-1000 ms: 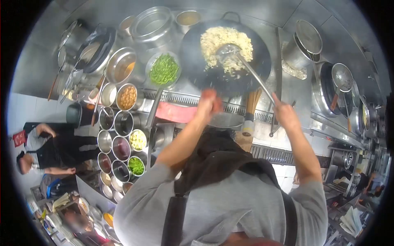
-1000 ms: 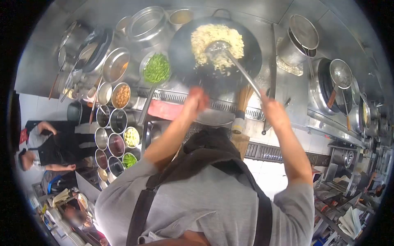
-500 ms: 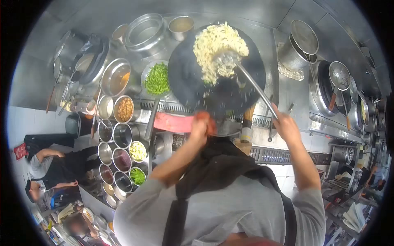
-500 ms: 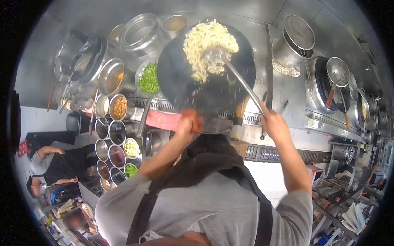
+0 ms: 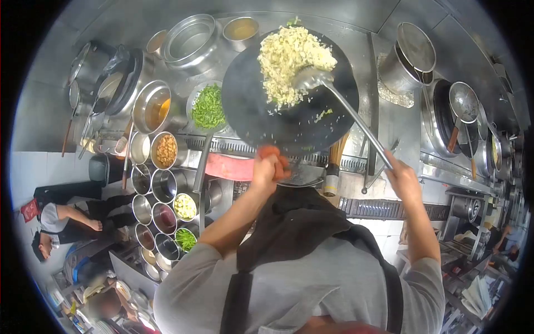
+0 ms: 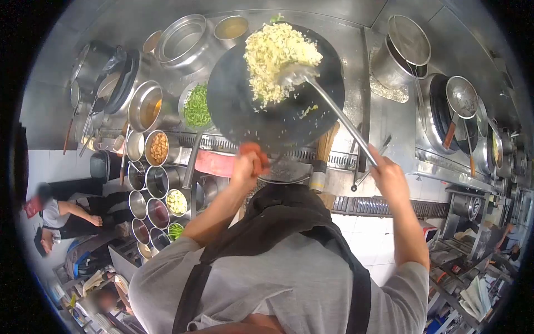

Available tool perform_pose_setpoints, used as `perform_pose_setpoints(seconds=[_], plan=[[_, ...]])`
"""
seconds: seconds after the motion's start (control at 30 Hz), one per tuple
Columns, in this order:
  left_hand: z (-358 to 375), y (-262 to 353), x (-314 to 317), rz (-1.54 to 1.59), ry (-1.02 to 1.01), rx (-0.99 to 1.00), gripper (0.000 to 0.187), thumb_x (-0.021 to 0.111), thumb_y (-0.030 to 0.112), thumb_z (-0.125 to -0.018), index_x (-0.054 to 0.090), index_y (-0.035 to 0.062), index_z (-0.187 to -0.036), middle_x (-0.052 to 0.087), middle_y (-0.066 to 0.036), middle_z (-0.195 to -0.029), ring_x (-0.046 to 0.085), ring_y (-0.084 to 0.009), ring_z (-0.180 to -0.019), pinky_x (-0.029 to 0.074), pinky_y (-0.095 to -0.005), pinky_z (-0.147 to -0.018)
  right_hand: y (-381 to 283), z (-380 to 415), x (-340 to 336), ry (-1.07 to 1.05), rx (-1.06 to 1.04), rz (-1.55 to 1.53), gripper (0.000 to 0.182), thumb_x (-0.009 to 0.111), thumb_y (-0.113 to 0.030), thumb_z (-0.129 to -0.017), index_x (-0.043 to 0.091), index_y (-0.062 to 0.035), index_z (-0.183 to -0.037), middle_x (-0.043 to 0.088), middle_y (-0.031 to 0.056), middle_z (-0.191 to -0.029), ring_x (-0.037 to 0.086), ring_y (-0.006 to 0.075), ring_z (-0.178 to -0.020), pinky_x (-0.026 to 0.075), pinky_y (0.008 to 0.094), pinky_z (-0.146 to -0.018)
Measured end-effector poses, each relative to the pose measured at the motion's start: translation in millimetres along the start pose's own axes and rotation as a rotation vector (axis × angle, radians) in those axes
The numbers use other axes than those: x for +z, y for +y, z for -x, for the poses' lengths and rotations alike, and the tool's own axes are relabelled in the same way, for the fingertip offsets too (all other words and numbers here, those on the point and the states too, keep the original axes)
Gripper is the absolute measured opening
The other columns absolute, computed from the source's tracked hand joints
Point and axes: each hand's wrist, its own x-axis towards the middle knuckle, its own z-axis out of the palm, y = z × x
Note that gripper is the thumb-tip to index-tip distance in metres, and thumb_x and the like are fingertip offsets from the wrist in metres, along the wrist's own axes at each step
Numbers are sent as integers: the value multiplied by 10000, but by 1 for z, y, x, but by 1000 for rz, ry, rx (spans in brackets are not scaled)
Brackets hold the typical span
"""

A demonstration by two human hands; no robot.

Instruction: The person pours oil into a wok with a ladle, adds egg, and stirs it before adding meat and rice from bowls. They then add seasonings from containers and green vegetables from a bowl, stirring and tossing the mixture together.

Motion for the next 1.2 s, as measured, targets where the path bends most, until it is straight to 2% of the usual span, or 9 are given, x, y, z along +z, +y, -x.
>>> perform_pose_setpoints(seconds=[0.3, 0.37, 0.4, 0.47, 0.57, 0.73, 0.93, 1.1, 1.2], plan=[[-125, 42, 3, -130, -160, 143, 309, 464, 41, -759, 512, 61, -1064, 544, -126, -828, 577, -255, -764, 526, -415, -546, 27, -93, 66, 27, 199, -101, 560, 568, -151, -855, 406, -146, -1391, 643, 238, -912, 632, 386, -784, 482, 440, -710], [-127, 46, 1, -139, -168, 125, 315, 472, 39, -757, 513, 61, -1069, 547, -129, -839, 577, -257, -759, 525, -416, -544, -16, -135, 73, -157, 426, -486, 568, 555, -170, -866, 382, -135, -1406, 654, 208, -895, 636, 315, -725, 491, 388, -698], [-126, 46, 1, -146, -193, 104, 321, 479, 38, -754, 514, 60, -1073, 550, -132, -850, 578, -259, -753, 524, -417, -541, -11, -153, 99, -109, 242, -607, 577, 554, -168, -864, 373, -126, -1410, 646, 166, -824, 601, 256, -667, 484, 362, -677], [-127, 46, 1, -149, -172, 99, 322, 486, 39, -753, 516, 61, -1073, 552, -138, -859, 579, -261, -751, 525, -417, -544, -49, -165, 89, -284, 318, -685, 567, 567, -163, -859, 386, -122, -1396, 643, 177, -820, 617, 321, -712, 484, 389, -707], [-128, 46, -1, -149, -170, 88, 328, 497, 40, -755, 516, 59, -1082, 557, -145, -876, 584, -260, -766, 529, -420, -557, -39, -143, 91, -148, -66, -308, 555, 578, -125, -853, 414, -156, -1383, 641, 181, -820, 623, 372, -747, 485, 412, -711], [-124, 45, 2, -142, -159, 116, 354, 504, 63, -767, 512, 46, -1121, 565, -141, -892, 590, -254, -815, 540, -424, -594, 64, -52, 56, -99, -233, 42, 598, 593, -73, -817, 441, -220, -1376, 614, 181, -820, 618, 379, -734, 497, 450, -681], [-132, 34, 5, -169, -190, 98, 327, 493, 94, -800, 496, 67, -1126, 555, -95, -862, 590, -248, -865, 528, -448, -659, 82, -14, 8, 34, -94, 202, 592, 604, -86, -820, 434, -182, -1379, 591, 188, -777, 592, 383, -671, 483, 476, -630], [30, 19, 26, 94, -139, -15, 222, 493, 93, -825, 519, 104, -1045, 539, -79, -830, 574, -234, -807, 505, -417, -660, 16, 53, -93, -144, -31, 260, 540, 635, -98, -812, 499, -138, -1333, 605, 200, -757, 596, 360, -644, 484, 424, -633], [27, 36, 23, 108, -173, 13, 180, 489, 73, -823, 529, 98, -997, 527, -70, -807, 567, -229, -795, 492, -400, -642, -1, 57, -87, -317, 128, -157, 492, 642, -93, -803, 554, -118, -1286, 588, 175, -666, 538, 220, -539, 469, 367, -608]])
